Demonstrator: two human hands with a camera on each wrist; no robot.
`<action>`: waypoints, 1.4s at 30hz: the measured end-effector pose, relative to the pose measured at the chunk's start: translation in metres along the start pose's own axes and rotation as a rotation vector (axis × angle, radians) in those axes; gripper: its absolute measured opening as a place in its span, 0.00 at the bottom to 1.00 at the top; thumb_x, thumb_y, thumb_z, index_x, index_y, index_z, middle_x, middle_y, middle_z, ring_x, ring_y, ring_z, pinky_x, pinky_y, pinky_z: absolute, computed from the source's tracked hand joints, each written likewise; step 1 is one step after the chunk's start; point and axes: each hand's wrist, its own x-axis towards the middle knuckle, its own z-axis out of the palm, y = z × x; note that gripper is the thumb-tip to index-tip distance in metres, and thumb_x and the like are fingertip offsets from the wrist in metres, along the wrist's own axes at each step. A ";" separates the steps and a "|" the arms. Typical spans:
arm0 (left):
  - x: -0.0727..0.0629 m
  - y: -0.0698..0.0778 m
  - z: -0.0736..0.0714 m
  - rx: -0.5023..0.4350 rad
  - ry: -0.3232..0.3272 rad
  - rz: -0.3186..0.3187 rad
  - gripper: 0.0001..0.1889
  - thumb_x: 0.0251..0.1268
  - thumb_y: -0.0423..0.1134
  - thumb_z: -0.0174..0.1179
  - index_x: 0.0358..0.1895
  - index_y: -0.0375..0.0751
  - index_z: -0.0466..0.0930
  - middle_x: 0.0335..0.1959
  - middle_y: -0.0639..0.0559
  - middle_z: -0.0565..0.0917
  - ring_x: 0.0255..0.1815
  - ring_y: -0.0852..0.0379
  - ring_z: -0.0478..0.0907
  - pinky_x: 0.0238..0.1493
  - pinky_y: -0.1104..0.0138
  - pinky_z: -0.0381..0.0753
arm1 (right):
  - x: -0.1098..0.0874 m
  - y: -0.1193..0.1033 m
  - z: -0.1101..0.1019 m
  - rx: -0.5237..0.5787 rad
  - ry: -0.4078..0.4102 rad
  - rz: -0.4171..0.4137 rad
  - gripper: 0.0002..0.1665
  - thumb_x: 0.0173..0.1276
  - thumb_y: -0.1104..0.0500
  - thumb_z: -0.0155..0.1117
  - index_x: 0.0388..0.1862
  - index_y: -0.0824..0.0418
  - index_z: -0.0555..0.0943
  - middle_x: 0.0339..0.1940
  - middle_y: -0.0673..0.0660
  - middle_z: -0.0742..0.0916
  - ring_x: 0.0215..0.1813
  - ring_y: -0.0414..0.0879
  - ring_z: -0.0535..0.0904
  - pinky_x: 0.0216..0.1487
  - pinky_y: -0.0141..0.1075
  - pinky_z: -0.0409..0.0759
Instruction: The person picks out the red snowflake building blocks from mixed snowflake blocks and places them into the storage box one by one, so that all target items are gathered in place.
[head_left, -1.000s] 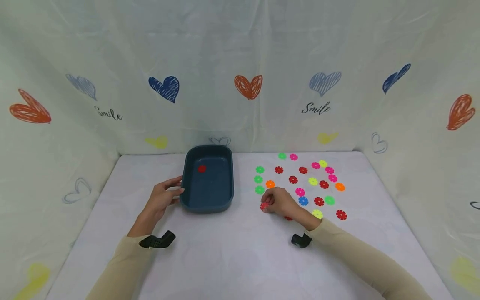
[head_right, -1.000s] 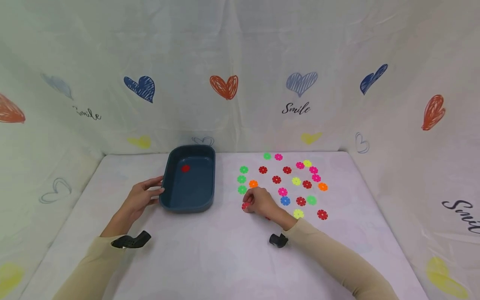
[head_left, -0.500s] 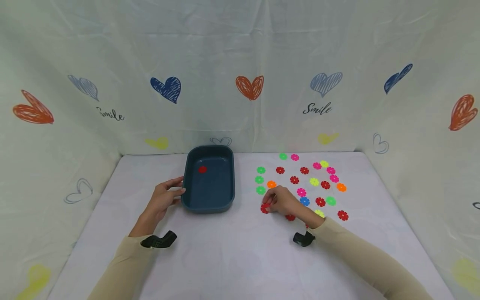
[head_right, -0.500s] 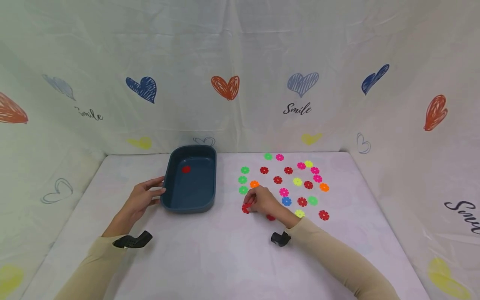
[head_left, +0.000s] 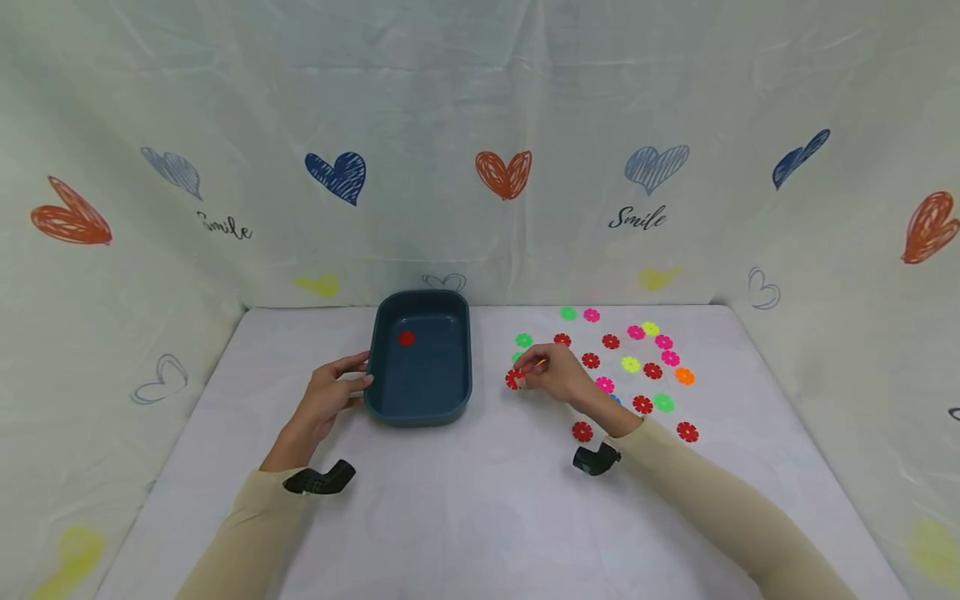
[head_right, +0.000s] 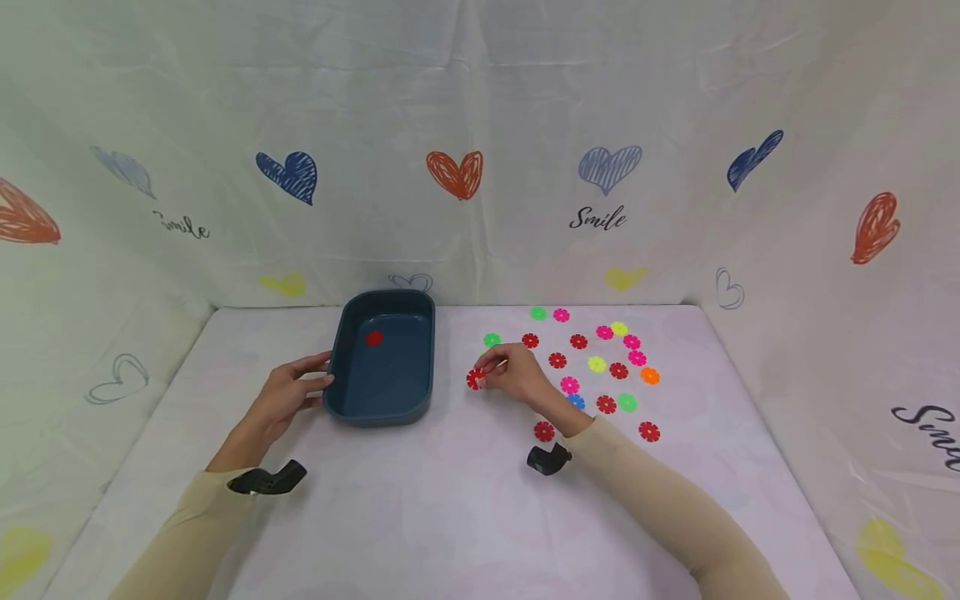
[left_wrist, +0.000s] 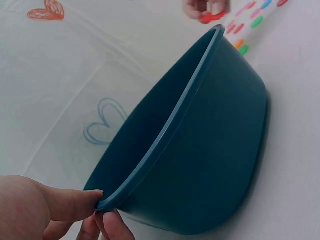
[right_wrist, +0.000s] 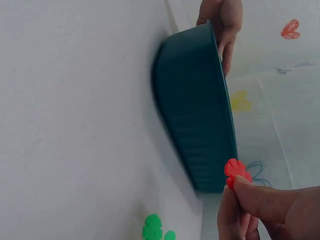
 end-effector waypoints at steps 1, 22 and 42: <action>0.000 0.000 0.000 0.000 0.002 -0.002 0.30 0.80 0.30 0.56 0.81 0.36 0.64 0.73 0.35 0.68 0.44 0.61 0.77 0.42 0.71 0.83 | 0.002 -0.003 0.001 0.014 0.008 0.003 0.10 0.66 0.69 0.76 0.47 0.66 0.88 0.39 0.58 0.87 0.42 0.49 0.81 0.40 0.32 0.82; 0.000 0.003 0.000 -0.015 0.014 -0.002 0.30 0.78 0.29 0.58 0.80 0.35 0.66 0.72 0.34 0.70 0.43 0.61 0.79 0.40 0.70 0.83 | 0.046 -0.057 0.028 0.194 0.051 0.029 0.15 0.68 0.70 0.75 0.53 0.69 0.87 0.47 0.64 0.88 0.44 0.51 0.83 0.58 0.55 0.85; 0.002 0.001 0.002 -0.027 0.041 -0.003 0.29 0.77 0.27 0.58 0.79 0.35 0.69 0.70 0.35 0.72 0.41 0.61 0.77 0.38 0.72 0.82 | 0.088 -0.083 0.055 0.222 0.052 0.038 0.14 0.68 0.72 0.73 0.52 0.69 0.87 0.44 0.62 0.87 0.44 0.51 0.86 0.45 0.33 0.85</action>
